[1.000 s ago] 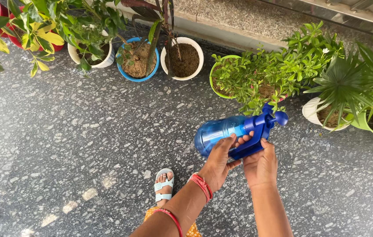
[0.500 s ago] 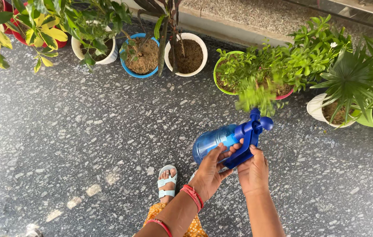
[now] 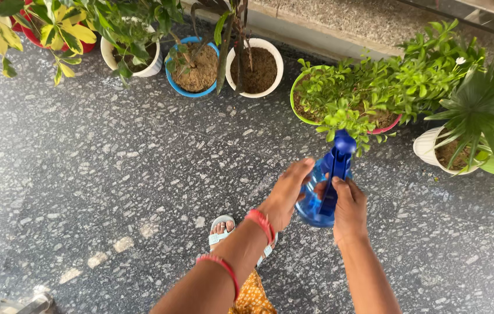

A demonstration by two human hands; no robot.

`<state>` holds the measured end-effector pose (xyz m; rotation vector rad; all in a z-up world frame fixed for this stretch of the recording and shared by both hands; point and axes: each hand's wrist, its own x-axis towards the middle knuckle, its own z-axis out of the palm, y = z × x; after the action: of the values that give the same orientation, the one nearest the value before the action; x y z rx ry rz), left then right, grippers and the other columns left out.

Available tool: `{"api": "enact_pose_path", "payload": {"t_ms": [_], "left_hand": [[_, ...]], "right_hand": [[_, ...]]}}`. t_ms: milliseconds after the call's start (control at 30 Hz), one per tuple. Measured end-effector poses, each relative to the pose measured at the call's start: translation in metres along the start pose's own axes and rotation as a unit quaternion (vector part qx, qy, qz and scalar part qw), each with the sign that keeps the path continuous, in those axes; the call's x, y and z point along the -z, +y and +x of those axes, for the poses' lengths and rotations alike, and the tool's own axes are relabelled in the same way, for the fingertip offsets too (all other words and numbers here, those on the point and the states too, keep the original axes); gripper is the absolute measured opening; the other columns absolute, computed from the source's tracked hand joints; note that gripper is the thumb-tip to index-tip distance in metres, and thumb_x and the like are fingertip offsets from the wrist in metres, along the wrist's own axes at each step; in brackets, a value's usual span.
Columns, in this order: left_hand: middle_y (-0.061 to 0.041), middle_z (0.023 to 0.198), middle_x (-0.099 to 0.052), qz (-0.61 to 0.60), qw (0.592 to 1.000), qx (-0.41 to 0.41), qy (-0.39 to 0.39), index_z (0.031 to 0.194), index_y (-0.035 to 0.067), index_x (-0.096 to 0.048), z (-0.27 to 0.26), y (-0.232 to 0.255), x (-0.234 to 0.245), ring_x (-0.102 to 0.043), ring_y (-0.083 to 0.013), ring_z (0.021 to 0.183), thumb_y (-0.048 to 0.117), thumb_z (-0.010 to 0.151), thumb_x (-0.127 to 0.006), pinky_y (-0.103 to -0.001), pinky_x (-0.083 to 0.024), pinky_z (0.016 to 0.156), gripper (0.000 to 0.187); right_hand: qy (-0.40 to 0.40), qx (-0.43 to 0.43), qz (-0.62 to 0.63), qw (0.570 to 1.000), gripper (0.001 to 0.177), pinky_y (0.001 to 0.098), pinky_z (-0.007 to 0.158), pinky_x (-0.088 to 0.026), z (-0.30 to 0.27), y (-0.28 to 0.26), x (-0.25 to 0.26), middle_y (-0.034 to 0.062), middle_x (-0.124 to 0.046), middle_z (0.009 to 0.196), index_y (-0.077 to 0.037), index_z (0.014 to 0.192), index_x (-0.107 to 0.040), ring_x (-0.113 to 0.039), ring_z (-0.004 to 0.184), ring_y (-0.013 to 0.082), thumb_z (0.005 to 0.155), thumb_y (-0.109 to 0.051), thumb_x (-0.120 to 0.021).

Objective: The person uses a blue spray bottle to mist water onto several potted plants arranged on a balcony floor. They systematically move from one plant to the next, spraying the leaves and soil of each.

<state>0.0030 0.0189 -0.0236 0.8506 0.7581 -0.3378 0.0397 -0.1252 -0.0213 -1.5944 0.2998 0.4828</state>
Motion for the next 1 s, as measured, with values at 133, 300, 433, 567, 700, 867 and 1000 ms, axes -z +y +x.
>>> {"api": "enact_pose_path", "payload": {"t_ms": [133, 300, 433, 567, 700, 867, 1000], "left_hand": [[-0.014, 0.124, -0.064, 0.084, 0.992, -0.086, -0.045, 0.137, 0.007, -0.060, 0.033, 0.019, -0.015, -0.056, -0.0225, 0.112, 0.054, 0.088, -0.062, -0.042, -0.039, 0.097, 0.068], [-0.014, 0.110, -0.070, 0.163, 0.986, -0.001, 0.039, 0.123, -0.001, -0.061, 0.043, 0.038, -0.030, -0.068, -0.0232, 0.101, 0.053, 0.085, -0.069, -0.040, -0.053, 0.086, 0.067], [-0.016, 0.108, -0.073, 0.161, 0.987, -0.022, 0.014, 0.116, -0.002, -0.070, 0.034, 0.044, -0.028, -0.067, -0.0241, 0.100, 0.056, 0.085, -0.066, -0.039, -0.051, 0.087, 0.066], [-0.013, 0.113, -0.072, 0.140, 0.990, -0.023, 0.011, 0.119, 0.002, -0.068, 0.029, 0.042, -0.030, -0.067, -0.0224, 0.103, 0.057, 0.082, -0.066, -0.037, -0.050, 0.090, 0.066], [-0.016, 0.114, -0.072, 0.121, 0.993, -0.005, 0.004, 0.120, -0.002, -0.067, 0.028, 0.037, -0.030, -0.069, -0.0251, 0.104, 0.061, 0.079, -0.067, -0.040, -0.052, 0.092, 0.075], [-0.017, 0.118, -0.071, 0.114, 0.993, 0.001, -0.031, 0.122, -0.004, -0.068, 0.028, 0.035, -0.012, -0.066, -0.0243, 0.110, 0.064, 0.079, -0.066, -0.039, -0.048, 0.096, 0.080], [-0.012, 0.123, -0.068, 0.120, 0.992, 0.026, -0.020, 0.127, 0.003, -0.066, 0.018, 0.051, 0.022, -0.061, -0.0209, 0.115, 0.060, 0.080, -0.067, -0.037, -0.042, 0.099, 0.074]], "right_hand": [[-0.042, -0.007, -0.009, 0.999, 0.030, 0.0325, 0.075, -0.052, 0.017, -0.005, -0.002, 0.0091, -0.073, 0.087, 0.000, 0.103, -0.067, -0.067, 0.076, 0.0169, 0.103, -0.027, -0.055], [-0.045, -0.033, 0.073, 0.996, 0.029, 0.0299, 0.077, -0.050, 0.035, -0.018, -0.011, 0.0002, -0.069, 0.094, -0.006, 0.109, -0.066, -0.064, 0.085, 0.0113, 0.100, -0.030, -0.053], [-0.035, -0.031, 0.059, 0.997, 0.030, 0.0290, 0.067, -0.039, 0.039, -0.017, -0.016, -0.0017, -0.060, 0.091, -0.006, 0.110, -0.068, -0.048, 0.078, 0.0102, 0.102, -0.031, -0.054], [-0.025, 0.019, -0.017, 0.999, 0.030, 0.0279, 0.067, -0.038, 0.036, -0.013, -0.017, -0.0019, -0.062, 0.091, -0.006, 0.108, -0.071, -0.048, 0.077, 0.0082, 0.097, -0.028, -0.054], [-0.008, 0.001, 0.048, 0.999, 0.027, 0.0272, 0.074, -0.046, 0.031, -0.016, -0.018, -0.0025, -0.064, 0.094, -0.007, 0.105, -0.068, -0.056, 0.084, 0.0080, 0.096, -0.030, -0.057], [0.014, -0.030, 0.064, 0.997, 0.025, 0.0280, 0.068, -0.039, 0.022, -0.009, -0.030, -0.0037, -0.057, 0.091, -0.010, 0.104, -0.067, -0.049, 0.082, 0.0078, 0.099, -0.033, -0.058], [0.024, 0.005, 0.019, 1.000, 0.023, 0.0279, 0.067, -0.039, 0.017, -0.002, -0.064, -0.0028, -0.057, 0.089, -0.008, 0.099, -0.068, -0.047, 0.078, 0.0081, 0.101, -0.028, -0.058]]}}
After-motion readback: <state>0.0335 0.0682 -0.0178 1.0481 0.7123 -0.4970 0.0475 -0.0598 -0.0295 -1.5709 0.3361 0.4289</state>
